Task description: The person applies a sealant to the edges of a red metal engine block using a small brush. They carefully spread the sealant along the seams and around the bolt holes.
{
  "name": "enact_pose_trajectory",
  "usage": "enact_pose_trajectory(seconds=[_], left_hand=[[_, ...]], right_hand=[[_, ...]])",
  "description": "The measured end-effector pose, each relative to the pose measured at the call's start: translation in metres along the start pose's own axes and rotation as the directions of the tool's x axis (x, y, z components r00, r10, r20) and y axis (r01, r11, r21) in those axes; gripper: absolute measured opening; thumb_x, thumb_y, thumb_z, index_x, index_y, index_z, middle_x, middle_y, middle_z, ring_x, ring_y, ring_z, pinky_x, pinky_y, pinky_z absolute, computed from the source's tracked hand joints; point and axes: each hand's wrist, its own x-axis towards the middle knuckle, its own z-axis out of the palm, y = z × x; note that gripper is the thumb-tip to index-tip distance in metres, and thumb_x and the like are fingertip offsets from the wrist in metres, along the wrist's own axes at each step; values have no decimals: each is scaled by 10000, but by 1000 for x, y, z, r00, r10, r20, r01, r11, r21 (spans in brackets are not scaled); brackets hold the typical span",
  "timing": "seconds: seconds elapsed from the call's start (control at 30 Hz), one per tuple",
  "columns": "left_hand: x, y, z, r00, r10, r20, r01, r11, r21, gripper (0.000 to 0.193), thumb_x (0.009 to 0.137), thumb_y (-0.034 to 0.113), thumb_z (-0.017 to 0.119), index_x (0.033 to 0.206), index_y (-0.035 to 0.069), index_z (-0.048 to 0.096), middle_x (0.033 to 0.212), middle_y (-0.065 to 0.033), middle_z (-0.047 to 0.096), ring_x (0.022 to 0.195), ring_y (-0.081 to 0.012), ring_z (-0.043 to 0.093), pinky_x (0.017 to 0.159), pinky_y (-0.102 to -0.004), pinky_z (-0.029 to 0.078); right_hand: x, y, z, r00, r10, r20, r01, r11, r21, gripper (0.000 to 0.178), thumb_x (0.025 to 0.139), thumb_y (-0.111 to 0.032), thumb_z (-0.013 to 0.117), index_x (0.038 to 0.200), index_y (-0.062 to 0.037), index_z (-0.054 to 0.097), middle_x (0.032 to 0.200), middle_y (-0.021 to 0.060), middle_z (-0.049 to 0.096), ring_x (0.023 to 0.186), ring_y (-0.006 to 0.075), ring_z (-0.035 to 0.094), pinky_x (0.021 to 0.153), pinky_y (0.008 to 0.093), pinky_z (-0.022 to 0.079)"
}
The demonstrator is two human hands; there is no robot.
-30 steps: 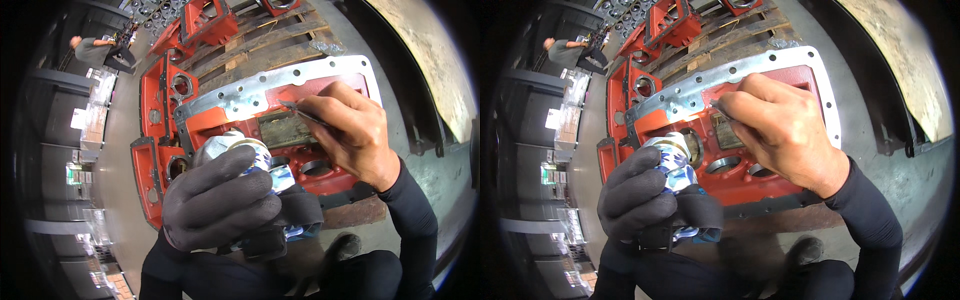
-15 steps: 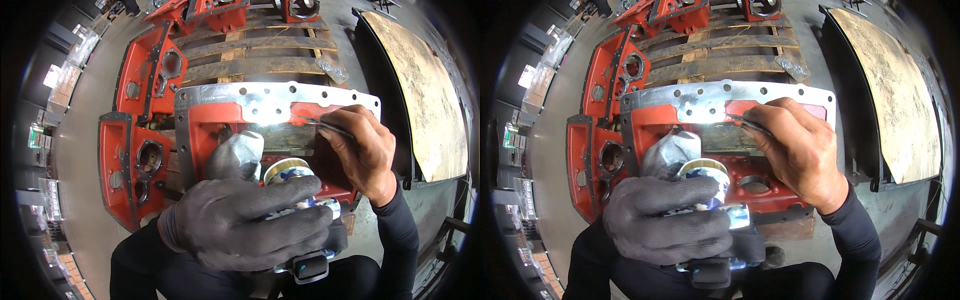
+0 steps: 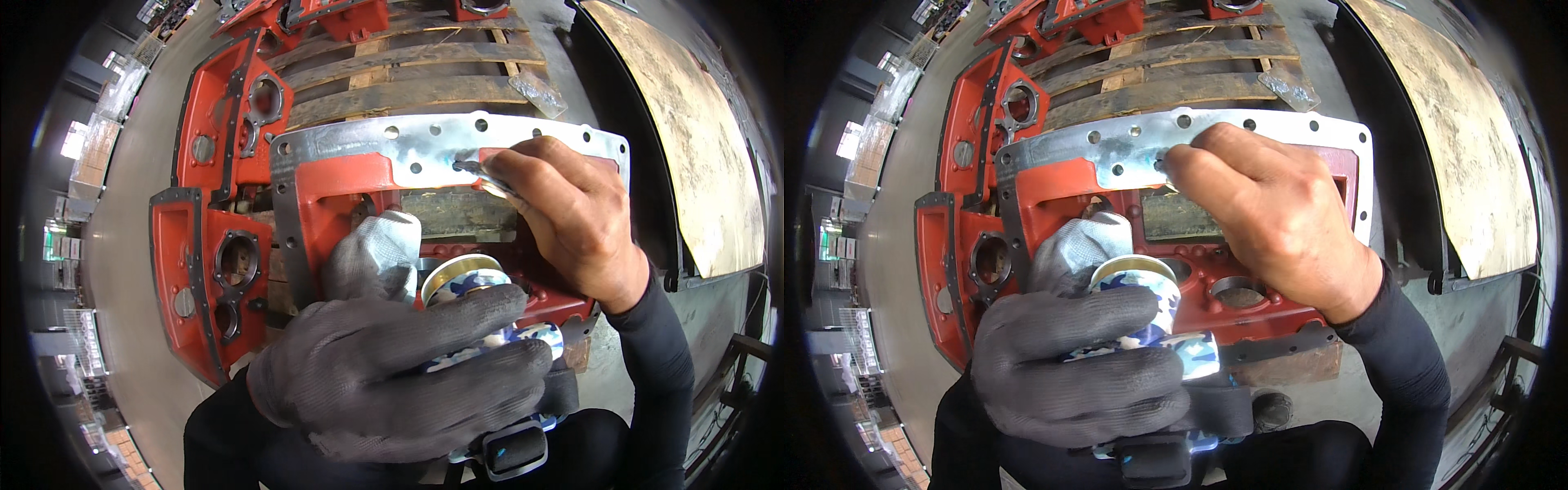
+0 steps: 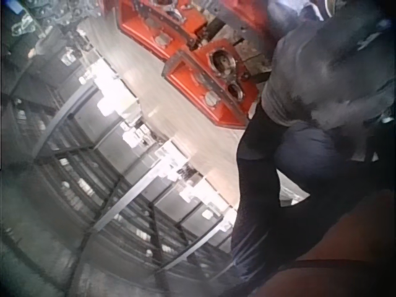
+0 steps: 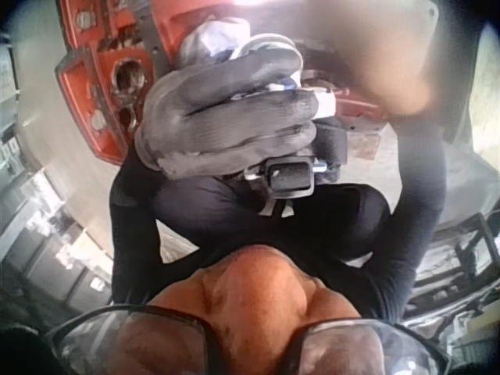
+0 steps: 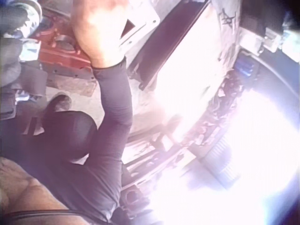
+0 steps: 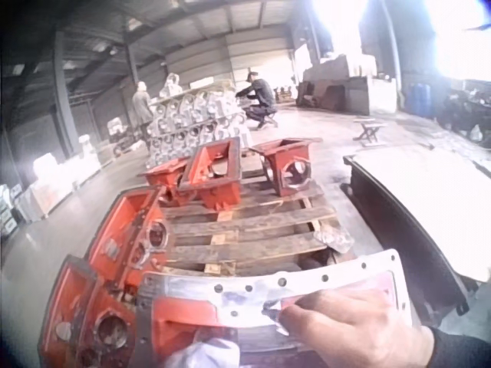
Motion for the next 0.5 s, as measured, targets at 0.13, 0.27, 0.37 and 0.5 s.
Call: enact_pose_trajectory(seconds=[0.13,0.27,0.37,0.5], left_hand=[[-7,-5,4,996,92,12,-92,995,33,241,743,160,892,973,198,834,1038,64,777,996,-196,770,736,-256,669],[9,14,-12,977,-107,184,123,990,-75,290,692,85,929,961,108,823,965,10,777,891,-172,777,759,-245,675],[5,14,-9,967,-78,244,84,996,-17,312,689,40,941,972,55,809,919,-17,771,830,-129,768,766,-226,672],[8,16,-3,959,-64,276,63,998,16,309,723,24,935,1001,28,798,910,-18,764,808,-93,756,775,-210,667]], right_hand=[[-1,10,7,993,-103,-62,101,994,-36,319,814,101,740,1126,42,708,946,148,710,789,289,730,683,366,582],[-6,12,14,982,-107,-156,103,994,-32,338,799,123,727,1127,46,709,978,155,720,826,294,738,729,368,591],[-11,12,16,981,-79,-180,77,997,-17,341,798,131,727,1128,46,713,993,160,723,843,299,741,750,367,595],[-20,10,16,982,-30,-186,36,999,26,340,802,140,736,1128,44,718,996,161,723,853,304,743,762,361,597]])
